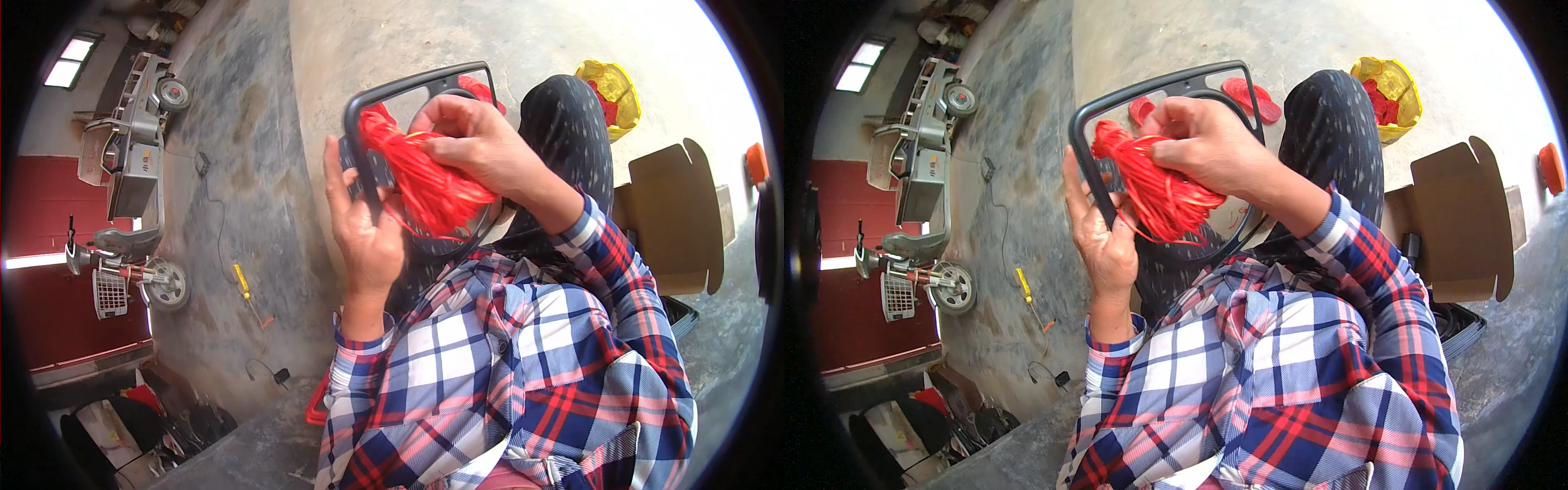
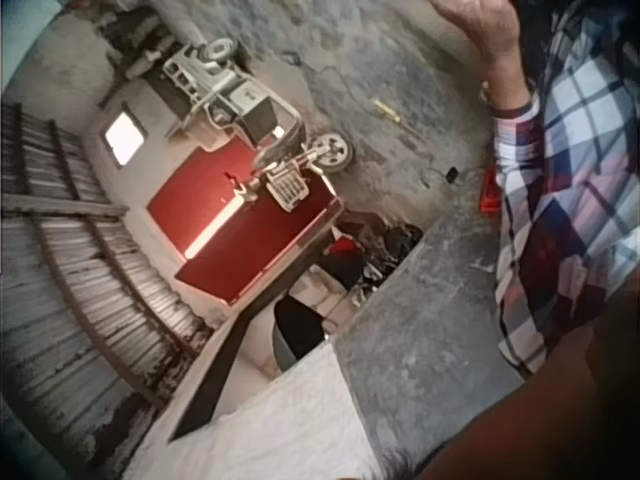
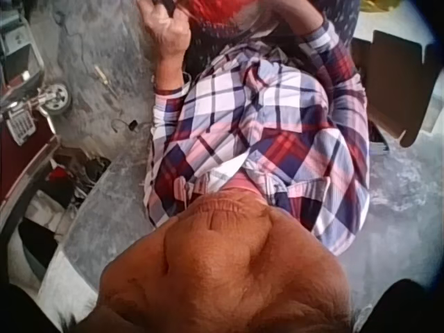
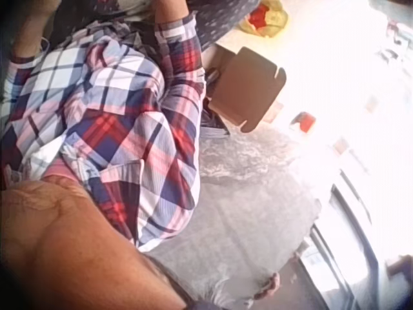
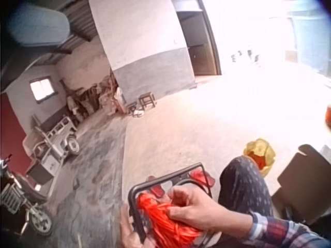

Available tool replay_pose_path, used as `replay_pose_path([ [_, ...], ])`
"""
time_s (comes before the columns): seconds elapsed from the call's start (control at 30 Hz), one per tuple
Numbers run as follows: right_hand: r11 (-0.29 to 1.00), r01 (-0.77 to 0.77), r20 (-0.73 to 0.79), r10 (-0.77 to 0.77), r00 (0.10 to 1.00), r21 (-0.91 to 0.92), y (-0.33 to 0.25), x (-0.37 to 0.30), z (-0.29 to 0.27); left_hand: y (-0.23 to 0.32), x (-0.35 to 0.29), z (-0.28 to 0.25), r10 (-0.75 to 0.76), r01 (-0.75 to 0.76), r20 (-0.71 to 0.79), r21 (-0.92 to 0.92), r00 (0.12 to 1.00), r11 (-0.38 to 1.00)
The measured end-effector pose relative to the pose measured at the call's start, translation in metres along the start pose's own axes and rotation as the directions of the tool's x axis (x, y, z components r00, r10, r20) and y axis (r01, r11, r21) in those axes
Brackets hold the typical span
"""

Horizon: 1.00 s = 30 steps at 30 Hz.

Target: The recorder is wrapping a red plastic rope around a plastic chair or furniture frame component.

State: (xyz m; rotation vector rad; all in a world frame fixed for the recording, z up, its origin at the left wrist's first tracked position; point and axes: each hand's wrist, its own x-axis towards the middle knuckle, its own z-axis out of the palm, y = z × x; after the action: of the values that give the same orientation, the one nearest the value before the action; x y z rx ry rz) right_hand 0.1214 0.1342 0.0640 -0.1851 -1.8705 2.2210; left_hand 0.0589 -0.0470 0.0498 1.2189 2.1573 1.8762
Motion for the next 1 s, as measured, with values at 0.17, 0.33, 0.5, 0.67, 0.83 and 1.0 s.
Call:
replay_pose_path([
  [0.17, 0.950, -0.087, 0.100, 0.060, 0.993, 0.299, -0.002, -0.001, 0.002, -0.010, 0.000, 0.000, 0.067, -0.065, 0.020, -0.065, 0.998, 0.996],
  [0.33, 0.805, -0.389, 0.101, 0.386, 0.917, 0.447, 0.045, -0.008, -0.007, -0.002, -0.004, -0.002, -0.156, 0.178, 0.087, -0.453, 0.984, 0.874],
  [0.5, 0.408, -0.480, 0.307, 0.420, 0.854, 0.777, 0.016, 0.000, 0.027, -0.002, -0.006, 0.010, -0.036, 0.103, 0.130, -0.555, 0.991, 0.826],
  [0.67, 0.383, -0.286, 0.198, 0.254, 0.947, 0.878, 0.066, 0.017, 0.010, 0.005, -0.001, 0.010, -0.044, 0.132, 0.197, -0.459, 0.979, 0.878],
  [0.83, 0.673, -0.150, -0.211, 0.423, 0.881, 0.724, 0.076, 0.003, -0.024, -0.005, -0.010, -0.005, -0.214, 0.244, 0.118, -0.389, 0.970, 0.888],
  [1.0, 0.651, -0.129, -0.069, 0.270, 0.960, 0.748, 0.035, -0.051, -0.040, -0.030, -0.012, -0.023, -0.212, 0.199, -0.010, -0.314, 0.977, 0.929],
])
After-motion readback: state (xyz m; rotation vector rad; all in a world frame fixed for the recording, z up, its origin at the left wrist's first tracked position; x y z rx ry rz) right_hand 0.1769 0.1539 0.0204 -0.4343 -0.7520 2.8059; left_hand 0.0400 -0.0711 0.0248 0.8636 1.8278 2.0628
